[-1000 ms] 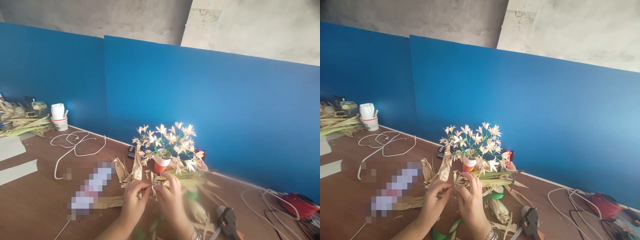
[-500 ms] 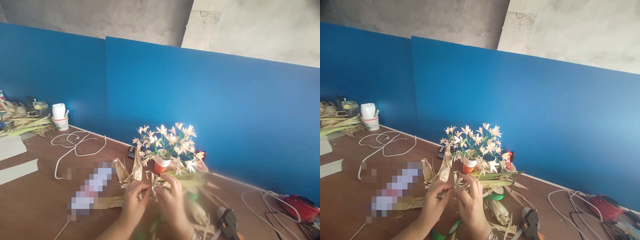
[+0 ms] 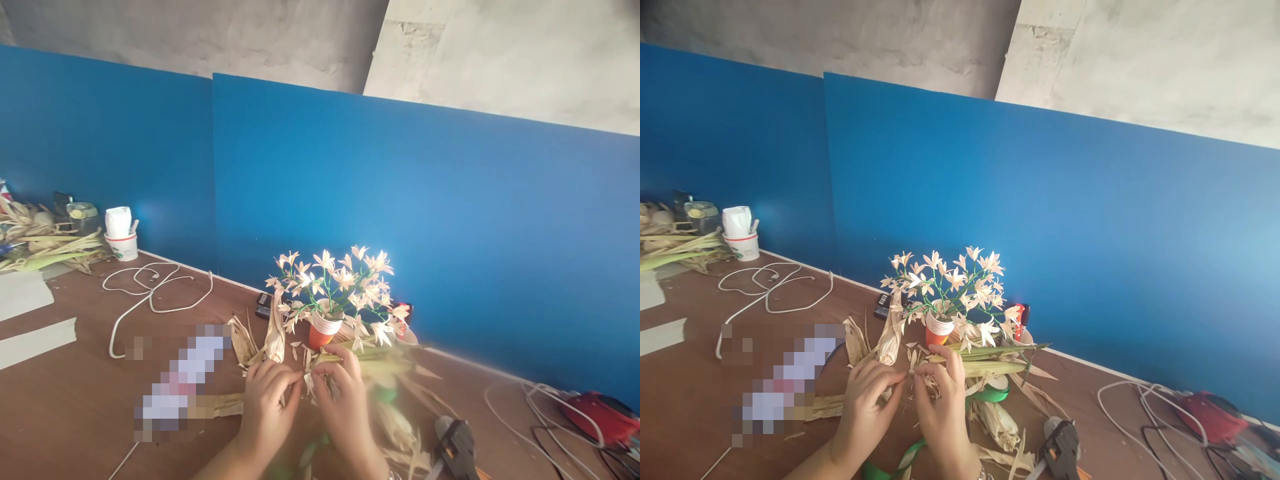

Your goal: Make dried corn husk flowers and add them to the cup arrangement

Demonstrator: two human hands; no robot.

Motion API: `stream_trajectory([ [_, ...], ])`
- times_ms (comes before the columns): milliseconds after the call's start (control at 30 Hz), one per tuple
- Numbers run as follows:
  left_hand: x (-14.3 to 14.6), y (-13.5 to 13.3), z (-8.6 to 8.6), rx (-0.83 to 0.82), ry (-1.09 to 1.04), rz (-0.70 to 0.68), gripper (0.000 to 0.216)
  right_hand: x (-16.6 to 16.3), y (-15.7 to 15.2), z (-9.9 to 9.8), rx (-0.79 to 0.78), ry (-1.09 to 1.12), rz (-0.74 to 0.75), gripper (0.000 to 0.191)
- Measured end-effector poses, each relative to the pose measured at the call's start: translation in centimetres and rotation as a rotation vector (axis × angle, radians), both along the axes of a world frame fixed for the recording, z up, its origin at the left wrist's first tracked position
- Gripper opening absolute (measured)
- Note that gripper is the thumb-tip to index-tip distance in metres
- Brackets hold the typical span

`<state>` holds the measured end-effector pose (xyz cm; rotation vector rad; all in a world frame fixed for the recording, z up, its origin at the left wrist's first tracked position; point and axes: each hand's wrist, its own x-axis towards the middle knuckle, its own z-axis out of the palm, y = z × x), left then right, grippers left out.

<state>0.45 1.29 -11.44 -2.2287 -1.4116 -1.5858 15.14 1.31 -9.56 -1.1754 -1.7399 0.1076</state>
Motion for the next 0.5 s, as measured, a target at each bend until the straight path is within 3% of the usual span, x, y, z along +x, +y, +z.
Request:
stream_trajectory([
  [333,0.17,-0.14,0.19,0.064,0.089,0.004,0.015,0.05,0.01,0.75,-0.145,0.075,-0.046,0.016],
  [500,0.18,-0.16,0.19,0.058,0.111,0.003,0.017,0.08,-0.01,0.94,-0.104,0.006,-0.079,0.015],
])
